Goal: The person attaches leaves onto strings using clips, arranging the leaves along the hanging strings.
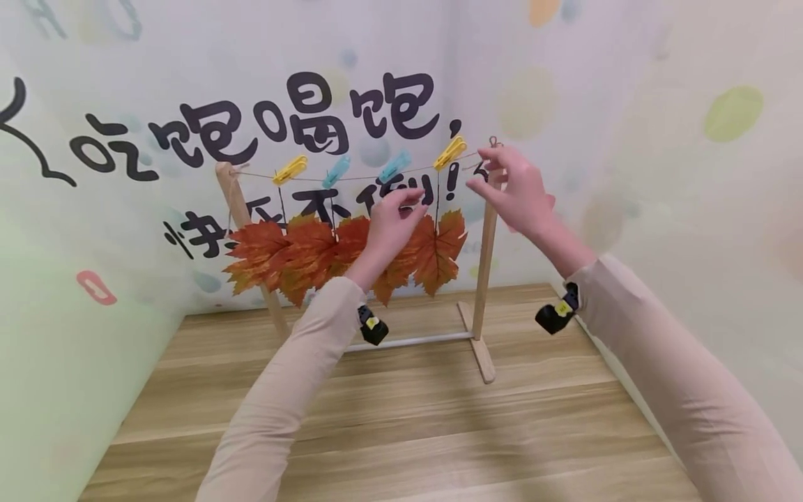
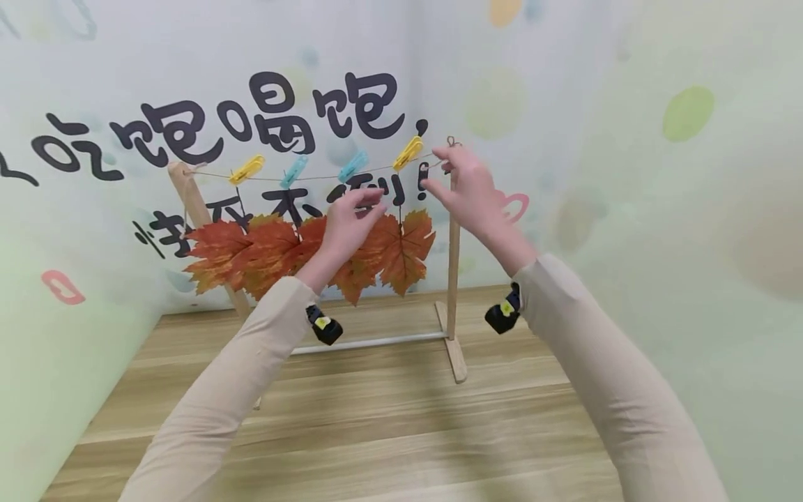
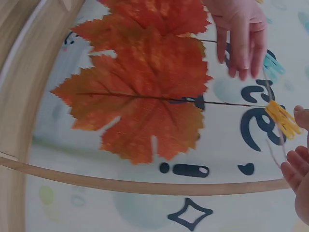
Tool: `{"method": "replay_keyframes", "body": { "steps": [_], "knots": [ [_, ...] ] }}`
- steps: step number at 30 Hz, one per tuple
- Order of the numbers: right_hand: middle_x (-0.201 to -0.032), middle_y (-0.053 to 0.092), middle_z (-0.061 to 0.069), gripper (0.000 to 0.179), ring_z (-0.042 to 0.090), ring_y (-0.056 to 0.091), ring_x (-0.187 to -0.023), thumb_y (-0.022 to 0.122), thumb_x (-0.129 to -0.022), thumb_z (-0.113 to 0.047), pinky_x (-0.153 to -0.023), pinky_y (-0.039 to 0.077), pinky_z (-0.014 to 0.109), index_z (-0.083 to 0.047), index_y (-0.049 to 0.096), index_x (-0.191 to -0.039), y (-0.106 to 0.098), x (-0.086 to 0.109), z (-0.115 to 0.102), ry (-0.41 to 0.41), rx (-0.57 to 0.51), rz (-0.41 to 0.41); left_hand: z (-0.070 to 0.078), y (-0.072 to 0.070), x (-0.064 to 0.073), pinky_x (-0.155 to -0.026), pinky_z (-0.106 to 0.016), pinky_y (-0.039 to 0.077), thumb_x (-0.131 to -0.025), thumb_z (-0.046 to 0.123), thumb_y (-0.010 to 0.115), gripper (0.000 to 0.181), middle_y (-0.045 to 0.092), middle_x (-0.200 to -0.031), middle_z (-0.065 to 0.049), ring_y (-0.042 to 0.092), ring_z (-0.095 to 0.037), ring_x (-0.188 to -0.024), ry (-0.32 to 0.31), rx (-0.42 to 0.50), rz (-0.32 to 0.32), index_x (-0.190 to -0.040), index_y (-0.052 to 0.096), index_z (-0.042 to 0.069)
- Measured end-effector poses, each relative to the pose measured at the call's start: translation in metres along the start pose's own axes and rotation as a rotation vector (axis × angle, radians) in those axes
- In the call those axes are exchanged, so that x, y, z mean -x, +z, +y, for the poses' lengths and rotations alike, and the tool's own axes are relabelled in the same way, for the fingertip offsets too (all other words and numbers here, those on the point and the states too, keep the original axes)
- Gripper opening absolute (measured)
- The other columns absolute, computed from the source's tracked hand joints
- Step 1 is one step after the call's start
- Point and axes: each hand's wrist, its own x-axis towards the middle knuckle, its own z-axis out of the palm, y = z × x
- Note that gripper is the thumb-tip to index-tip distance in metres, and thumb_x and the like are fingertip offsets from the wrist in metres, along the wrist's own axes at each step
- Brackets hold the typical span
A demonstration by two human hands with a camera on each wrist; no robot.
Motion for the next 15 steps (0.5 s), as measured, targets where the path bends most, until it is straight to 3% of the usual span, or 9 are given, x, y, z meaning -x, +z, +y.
{"method": "replay_keyframes", "body": {
  "steps": [4,8,11,15],
  "knots": [
    [-0.116,0.055,0.020,0.047,0.031,0.054,-0.099,0.068,-0.080,-0.008,-0.085,0.047,0.041,0.005,0.050,-0.121,0.014,0.025,0.012,-0.056,-0.008,-0.042,-0.010,-0.012,0.019,-0.076,-0.022,0.051,-0.083,0.009,0.066,0.022,0.066,-0.098,-0.010,0.062,-0.016,-0.086,0.101,0.026,0.011,-0.103,0.066,0.002],
    [-0.118,0.054,0.022,0.048,0.032,0.053,-0.100,0.070,-0.077,-0.006,-0.083,0.048,0.045,0.007,0.052,-0.119,0.029,0.057,0.030,-0.095,-0.026,-0.081,-0.021,-0.019,0.042,-0.070,-0.026,0.053,-0.081,0.006,0.067,0.020,0.066,-0.091,-0.012,0.061,-0.017,-0.079,0.166,0.028,-0.019,-0.099,0.066,-0.002],
    [-0.117,0.055,0.021,0.048,0.032,0.054,-0.098,0.072,-0.076,-0.006,-0.080,0.049,0.045,0.006,0.053,-0.118,0.038,0.080,0.046,-0.110,-0.022,-0.102,-0.032,-0.024,0.059,-0.067,-0.029,0.054,-0.080,0.004,0.068,0.018,0.066,-0.088,-0.012,0.062,-0.019,-0.076,0.185,-0.004,-0.029,-0.096,0.066,-0.003],
    [-0.115,0.057,0.020,0.049,0.031,0.053,-0.101,0.074,-0.075,-0.011,-0.084,0.047,0.045,0.005,0.055,-0.117,0.048,0.110,0.067,-0.160,0.076,-0.131,-0.050,-0.033,0.084,-0.064,-0.026,0.054,-0.079,-0.002,0.065,0.013,0.066,-0.086,-0.013,0.063,-0.020,-0.074,0.189,-0.035,-0.037,-0.092,0.067,-0.004]
  ]
}}
